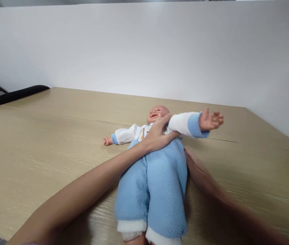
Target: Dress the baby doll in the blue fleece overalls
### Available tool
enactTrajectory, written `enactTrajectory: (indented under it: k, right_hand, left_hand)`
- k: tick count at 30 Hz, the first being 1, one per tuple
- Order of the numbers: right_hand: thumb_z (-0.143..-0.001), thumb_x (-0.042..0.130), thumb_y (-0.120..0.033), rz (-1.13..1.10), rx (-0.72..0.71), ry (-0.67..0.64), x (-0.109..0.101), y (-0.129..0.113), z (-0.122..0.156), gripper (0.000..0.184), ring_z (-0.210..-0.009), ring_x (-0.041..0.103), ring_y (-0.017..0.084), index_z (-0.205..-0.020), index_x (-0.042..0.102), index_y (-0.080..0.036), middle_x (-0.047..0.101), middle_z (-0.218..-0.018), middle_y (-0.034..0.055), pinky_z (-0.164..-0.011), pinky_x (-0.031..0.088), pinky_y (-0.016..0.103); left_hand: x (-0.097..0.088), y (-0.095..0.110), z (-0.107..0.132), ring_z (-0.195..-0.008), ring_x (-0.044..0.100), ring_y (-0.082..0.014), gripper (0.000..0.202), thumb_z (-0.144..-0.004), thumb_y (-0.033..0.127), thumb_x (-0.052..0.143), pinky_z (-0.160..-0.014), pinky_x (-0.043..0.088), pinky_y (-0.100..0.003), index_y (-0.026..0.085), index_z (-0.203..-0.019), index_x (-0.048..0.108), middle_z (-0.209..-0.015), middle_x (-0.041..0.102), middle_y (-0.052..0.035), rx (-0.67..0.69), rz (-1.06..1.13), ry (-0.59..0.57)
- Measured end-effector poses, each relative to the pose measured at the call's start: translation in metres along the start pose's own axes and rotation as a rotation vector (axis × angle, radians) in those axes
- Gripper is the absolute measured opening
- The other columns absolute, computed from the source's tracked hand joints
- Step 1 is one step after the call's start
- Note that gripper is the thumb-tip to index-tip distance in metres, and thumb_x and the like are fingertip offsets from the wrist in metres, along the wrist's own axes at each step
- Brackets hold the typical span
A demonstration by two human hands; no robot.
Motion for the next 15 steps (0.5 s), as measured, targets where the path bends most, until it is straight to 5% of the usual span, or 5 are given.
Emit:
enactTrajectory:
  k: [3, 6, 12, 15]
  right_hand:
    - [-0.105, 0.055, -0.07, -0.111, -0.002, 0.105, 0.02, -0.01, -0.018, 0.042, -0.104, 0.066, 0.029, -0.11, 0.063, -0.029, 0.071, -0.108, 0.0038, -0.099, 0.058, 0.044]
    - [-0.103, 0.06, -0.07, -0.239, -0.004, 0.135, 0.039, -0.014, -0.032, 0.04, -0.093, 0.066, 0.025, -0.103, 0.061, -0.03, 0.069, -0.098, 0.0008, -0.088, 0.059, 0.039]
    - [-0.102, 0.059, -0.077, -0.388, 0.055, 0.019, 0.055, -0.011, -0.036, 0.051, -0.132, 0.066, 0.033, -0.114, 0.074, -0.03, 0.079, -0.122, 0.0047, -0.118, 0.053, 0.049]
    - [-0.102, 0.061, -0.073, -0.324, 0.003, -0.117, 0.052, -0.01, -0.031, 0.048, -0.132, 0.067, 0.033, -0.119, 0.078, -0.032, 0.08, -0.124, 0.0036, -0.121, 0.051, 0.05]
  left_hand:
    - [-0.015, -0.008, 0.005, -0.135, 0.063, -0.0314, 0.039, -0.097, 0.04, 0.071, -0.118, 0.048, -0.047, 0.023, -0.132, 0.065, -0.138, 0.073, -0.0089, -0.076, 0.128, 0.105]
    - [-0.03, -0.02, 0.01, -0.143, 0.06, -0.0343, 0.043, -0.097, 0.048, 0.073, -0.122, 0.046, -0.049, 0.021, -0.131, 0.066, -0.14, 0.073, -0.0104, -0.147, 0.28, 0.222]
    - [-0.045, -0.038, 0.012, -0.145, 0.06, -0.0325, 0.041, -0.103, 0.051, 0.07, -0.129, 0.041, -0.048, 0.019, -0.129, 0.07, -0.146, 0.071, -0.0101, -0.196, 0.596, 0.368]
    - [-0.046, -0.043, 0.01, -0.14, 0.064, -0.0295, 0.043, -0.104, 0.052, 0.068, -0.125, 0.045, -0.047, 0.021, -0.133, 0.069, -0.143, 0.072, -0.0096, -0.202, 0.673, 0.363]
Point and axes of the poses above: each hand's wrist, its own z-axis away from the middle knuckle, its own x-axis out of the palm, y = z × x, the point moved 3 cm from there along -z, towards the middle knuckle
